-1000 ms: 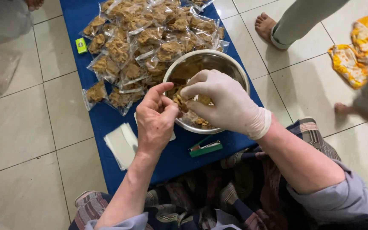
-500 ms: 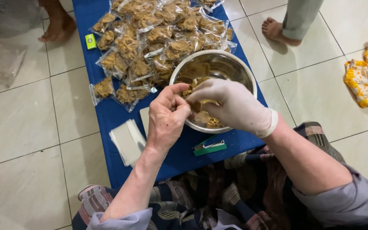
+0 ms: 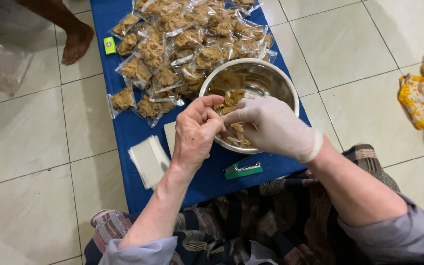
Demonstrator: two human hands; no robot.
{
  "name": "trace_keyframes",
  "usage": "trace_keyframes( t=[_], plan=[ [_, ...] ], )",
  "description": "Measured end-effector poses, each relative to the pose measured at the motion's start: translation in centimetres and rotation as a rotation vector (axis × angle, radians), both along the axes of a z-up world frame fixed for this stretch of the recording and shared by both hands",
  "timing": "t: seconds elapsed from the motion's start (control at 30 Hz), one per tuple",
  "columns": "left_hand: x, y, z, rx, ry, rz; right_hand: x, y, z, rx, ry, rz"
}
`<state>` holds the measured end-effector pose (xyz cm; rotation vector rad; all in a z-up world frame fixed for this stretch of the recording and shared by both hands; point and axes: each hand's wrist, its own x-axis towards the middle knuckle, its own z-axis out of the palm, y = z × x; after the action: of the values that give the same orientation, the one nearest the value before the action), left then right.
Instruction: The person wears gloves and uses their hands to take pieces of fried food from a bowl, weigh them on a small scale, place them into small plastic bags, and seal the bags with a stapler.
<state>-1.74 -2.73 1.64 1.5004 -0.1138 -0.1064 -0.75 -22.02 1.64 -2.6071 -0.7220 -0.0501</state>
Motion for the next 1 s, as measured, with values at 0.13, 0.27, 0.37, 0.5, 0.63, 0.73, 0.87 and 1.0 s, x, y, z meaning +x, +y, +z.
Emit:
trace_keyframes(
  t=[0.13, 0.27, 0.37, 0.5, 0.63, 0.73, 0.87, 1.0],
  plan=[
    [0.0, -0.1, 0.0, -0.041, -0.011, 0.010, -0.2, 0.3, 2.2, -0.043, 0.175, 0.077],
    [-0.3, -0.5, -0.9, -0.081, -0.016, -0.055, -0.7, 0.8, 4.5, -0.173, 0.374, -0.001],
    [-0.4, -0.3, -0.9, 0.001, -0.114, -0.090, 0.0, 0.5, 4.1, -0.216, 0.473, 0.012],
    [-1.0, -0.4, -0.9, -0.002, -0.161, -0.092, 0.3, 0.5, 4.0, -0.231, 0.518, -0.032],
    [-1.7, -0.5, -1.0, 0.281, -0.404, -0.092, 0.3, 0.3, 4.4, 0.120, 0.525, -0.230],
    [-1.5, -0.7, -4.4, 0.567, -0.522, -0.036, 0.1, 0.8, 5.8, 0.304, 0.575, -0.247],
    [-0.8, 0.6, -7.7, 0.743, -0.538, 0.017, -0.9, 1.1, 8.0, 0.451, 0.729, -0.226],
    [-0.3, 1.6, -5.0, 0.739, -0.415, 0.019, -0.9, -1.2, 8.4, 0.658, 0.690, -0.268]
  ],
)
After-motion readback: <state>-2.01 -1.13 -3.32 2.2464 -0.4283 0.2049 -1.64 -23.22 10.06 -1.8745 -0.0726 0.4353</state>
